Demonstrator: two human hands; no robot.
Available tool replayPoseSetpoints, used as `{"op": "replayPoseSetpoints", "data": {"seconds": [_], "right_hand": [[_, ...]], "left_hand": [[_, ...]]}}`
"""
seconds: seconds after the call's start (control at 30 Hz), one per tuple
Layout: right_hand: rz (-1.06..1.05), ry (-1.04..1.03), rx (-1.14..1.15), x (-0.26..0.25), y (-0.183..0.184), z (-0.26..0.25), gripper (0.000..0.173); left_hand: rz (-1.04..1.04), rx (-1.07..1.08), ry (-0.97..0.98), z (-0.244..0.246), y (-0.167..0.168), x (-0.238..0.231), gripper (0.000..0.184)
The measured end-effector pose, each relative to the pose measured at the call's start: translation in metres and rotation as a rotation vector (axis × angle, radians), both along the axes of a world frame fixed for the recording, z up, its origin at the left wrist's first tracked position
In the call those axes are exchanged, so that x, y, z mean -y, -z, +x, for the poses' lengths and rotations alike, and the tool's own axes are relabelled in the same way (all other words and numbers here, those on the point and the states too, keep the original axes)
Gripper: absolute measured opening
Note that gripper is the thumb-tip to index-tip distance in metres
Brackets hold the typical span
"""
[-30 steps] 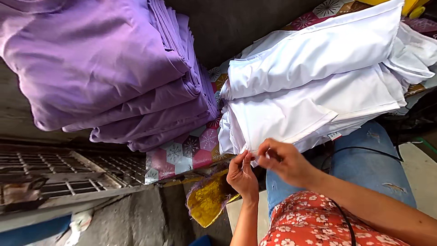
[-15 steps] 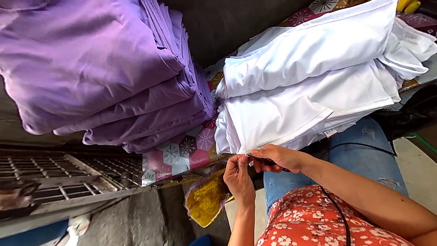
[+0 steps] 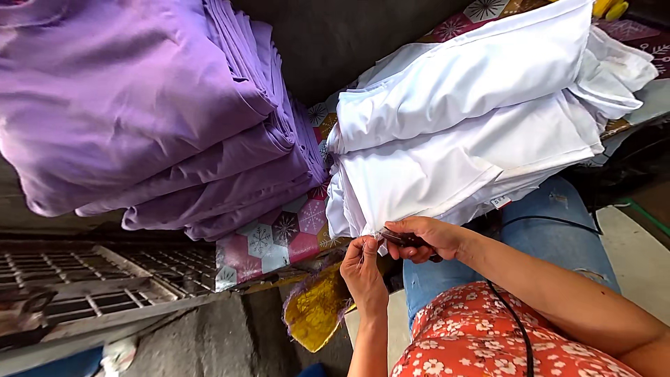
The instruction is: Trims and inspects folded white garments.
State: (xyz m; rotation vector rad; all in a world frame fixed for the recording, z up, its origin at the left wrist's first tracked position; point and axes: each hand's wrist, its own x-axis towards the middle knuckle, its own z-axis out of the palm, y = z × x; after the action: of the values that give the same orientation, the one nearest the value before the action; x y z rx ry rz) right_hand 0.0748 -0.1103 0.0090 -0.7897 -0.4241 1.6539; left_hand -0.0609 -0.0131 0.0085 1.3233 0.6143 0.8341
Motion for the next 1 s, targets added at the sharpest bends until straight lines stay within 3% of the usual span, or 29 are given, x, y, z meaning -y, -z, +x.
{"op": "replayPoseSetpoints", "data": {"seconds": [0.2,0.47,0.6,0.77,1.0], "right_hand": [[-0.004,-0.035,-0.136,-0.003,0.01,0.003,0.054],[-0.086,0.044,0.055,-0.001,0.0,-0.002,0.048],[-0.114,-0.014,0.199,0.001,-0.008,-0.004,0.049],[-0.153,0.022,0.138,-0.005,-0.015,-0.003,0.05],[-0.181,-0.033,0.201,-0.007,-0.019,-0.001,0.051]], "left_hand": [[0.099,0.014,0.055,-0.003,0.007,-0.009,0.018],[0.06,0.041,0.028,-0.004,0.007,-0.011,0.019],[0.154,0.023,0.038,-0.005,0.012,-0.01,0.016],[0.321,-0.001,0.026,-0.004,0.012,-0.007,0.012],[0.366,-0.005,0.023,-0.005,0.012,-0.008,0.011]]}}
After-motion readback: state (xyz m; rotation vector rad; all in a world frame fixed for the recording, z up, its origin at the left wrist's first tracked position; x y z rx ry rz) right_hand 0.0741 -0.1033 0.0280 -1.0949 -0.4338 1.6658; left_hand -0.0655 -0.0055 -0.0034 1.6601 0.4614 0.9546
